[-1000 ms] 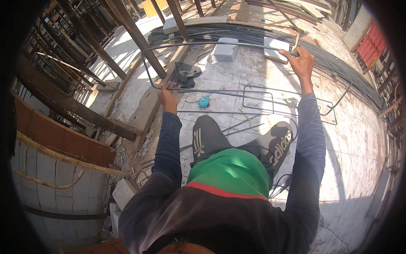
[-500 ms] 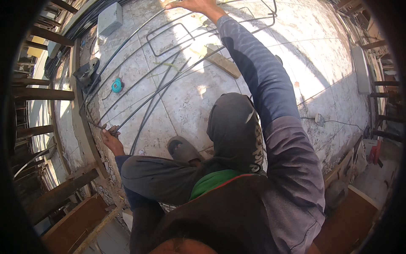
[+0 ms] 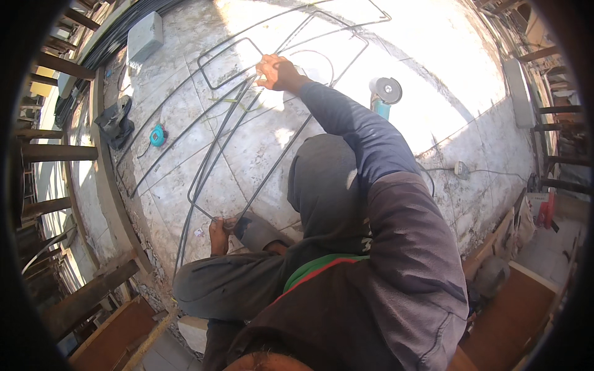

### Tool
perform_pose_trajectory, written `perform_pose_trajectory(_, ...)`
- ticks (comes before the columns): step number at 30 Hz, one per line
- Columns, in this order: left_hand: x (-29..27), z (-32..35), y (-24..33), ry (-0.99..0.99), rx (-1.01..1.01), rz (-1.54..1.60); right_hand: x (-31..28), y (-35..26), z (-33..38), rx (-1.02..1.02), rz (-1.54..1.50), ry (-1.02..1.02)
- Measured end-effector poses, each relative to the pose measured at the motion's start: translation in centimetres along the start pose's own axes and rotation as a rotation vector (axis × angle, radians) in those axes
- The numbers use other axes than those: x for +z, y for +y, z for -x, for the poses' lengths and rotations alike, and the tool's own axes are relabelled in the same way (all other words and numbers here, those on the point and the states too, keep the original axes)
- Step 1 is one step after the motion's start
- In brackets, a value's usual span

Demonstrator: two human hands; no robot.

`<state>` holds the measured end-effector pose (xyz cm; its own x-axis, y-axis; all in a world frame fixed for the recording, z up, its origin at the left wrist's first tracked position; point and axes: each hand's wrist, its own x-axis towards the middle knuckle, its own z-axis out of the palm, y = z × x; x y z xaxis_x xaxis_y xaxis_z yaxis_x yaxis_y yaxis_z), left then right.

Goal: The person measures a metal rod with a tape measure, marks it, and cuts it using an angle grinder. They repeat this process for several rods, arranging the cut pieces on the floor.

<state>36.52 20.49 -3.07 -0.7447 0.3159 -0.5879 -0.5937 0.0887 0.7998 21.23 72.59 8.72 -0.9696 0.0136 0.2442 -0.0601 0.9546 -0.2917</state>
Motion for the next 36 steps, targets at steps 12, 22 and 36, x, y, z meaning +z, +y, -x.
perform_pose_trajectory(12,6.3,1.0,4.7,-0.537,-0.334,-0.293,5.9,-2.4,21.8,1.313,-1.206,-0.364)
perform_pose_trajectory(22,1.2,-2.8,16.0,-0.177,0.102,-0.857,6.8,-2.7,21.8,1.329,-1.455,-0.168)
perform_pose_trajectory(36,18.4,-14.1,8.4,-0.092,0.206,-0.613,5.8,1.5,22.1,1.223,-1.227,-0.055)
